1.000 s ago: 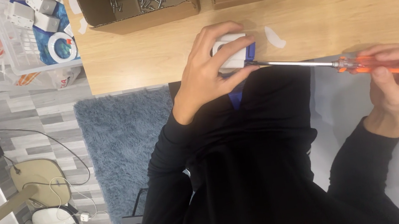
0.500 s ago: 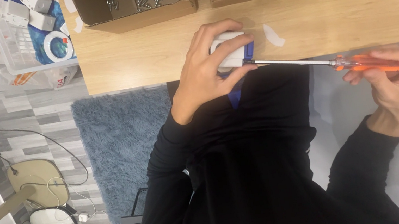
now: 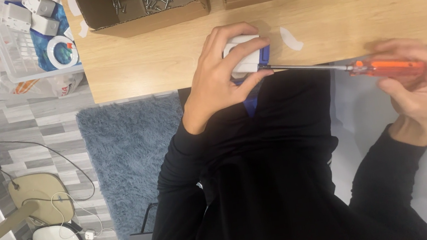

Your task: The person assembles a blue plastic electrical component by inserting a metal screw and tightening it with a screwdriver. They then attach a white plastic cover to the blue component and secure it by tightening screws with the screwdriver.

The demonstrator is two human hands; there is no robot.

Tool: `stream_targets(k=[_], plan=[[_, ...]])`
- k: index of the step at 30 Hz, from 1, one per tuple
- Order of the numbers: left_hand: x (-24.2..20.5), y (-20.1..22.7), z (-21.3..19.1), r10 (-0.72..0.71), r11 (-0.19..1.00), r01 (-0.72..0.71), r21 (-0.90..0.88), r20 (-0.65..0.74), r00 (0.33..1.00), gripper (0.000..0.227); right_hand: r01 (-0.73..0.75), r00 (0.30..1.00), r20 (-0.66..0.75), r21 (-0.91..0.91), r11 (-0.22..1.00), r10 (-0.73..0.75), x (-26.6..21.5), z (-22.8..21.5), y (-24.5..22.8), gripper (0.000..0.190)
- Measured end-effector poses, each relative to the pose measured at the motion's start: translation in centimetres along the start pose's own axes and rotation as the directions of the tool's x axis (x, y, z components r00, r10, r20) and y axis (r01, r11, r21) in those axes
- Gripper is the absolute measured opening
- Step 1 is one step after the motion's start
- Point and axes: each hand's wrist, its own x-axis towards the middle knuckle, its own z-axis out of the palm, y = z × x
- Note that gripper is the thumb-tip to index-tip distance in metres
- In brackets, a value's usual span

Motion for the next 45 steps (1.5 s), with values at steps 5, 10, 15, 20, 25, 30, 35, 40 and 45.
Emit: stream_targets(k=[5, 10, 15, 20, 25, 30, 35, 40, 45], plan=[[0.0, -0.2, 0.1, 0.018, 1.000, -0.018, 0.002, 0.000, 1.000, 0.042, -0.293, 0.953, -0.069, 0.036, 0.955, 0.295, 0.6, 1.9, -2.4, 0.041], [0.0, -0.2, 0.1, 0.016, 1.000, -0.016, 0.006, -0.007, 1.000, 0.041, -0.247, 0.957, -0.131, 0.099, 0.964, 0.259, -1.0, 1.0, -0.2, 0.017], [0.1, 0.0, 0.1, 0.014, 1.000, -0.014, 0.000, -0.007, 1.000, 0.041, -0.165, 0.978, -0.116, 0.072, 0.984, 0.172, -1.6, 0.0, 1.0, 0.038], [0.1, 0.1, 0.0, 0.016, 1.000, -0.016, 0.002, -0.002, 1.000, 0.041, -0.123, 0.990, -0.068, 0.021, 0.992, 0.124, -0.1, 1.1, -1.2, 0.041], [0.2, 0.2, 0.1, 0.008, 1.000, -0.008, 0.002, -0.001, 1.000, 0.040, -0.360, 0.918, -0.174, 0.009, 0.933, 0.356, -0.1, 2.3, -1.8, 0.034], [0.2, 0.3, 0.1, 0.012, 1.000, -0.012, 0.019, -0.002, 1.000, 0.041, -0.194, 0.973, -0.105, 0.096, 0.976, 0.203, -0.9, 1.1, -0.7, 0.023], [0.1, 0.3, 0.1, 0.001, 1.000, -0.001, 0.015, 0.005, 1.000, 0.041, -0.091, 0.990, -0.099, 0.057, 0.994, 0.096, -1.3, 0.4, 0.0, 0.018], [0.2, 0.5, 0.0, -0.001, 1.000, 0.001, 0.005, -0.002, 1.000, 0.042, -0.086, 0.995, -0.043, 0.042, 0.995, 0.087, 0.3, 1.7, -3.0, 0.042], [0.1, 0.4, 0.1, 0.000, 1.000, 0.000, 0.017, 0.010, 1.000, 0.042, -0.315, 0.937, -0.157, 0.001, 0.949, 0.311, 0.1, 2.4, -3.2, 0.014]])
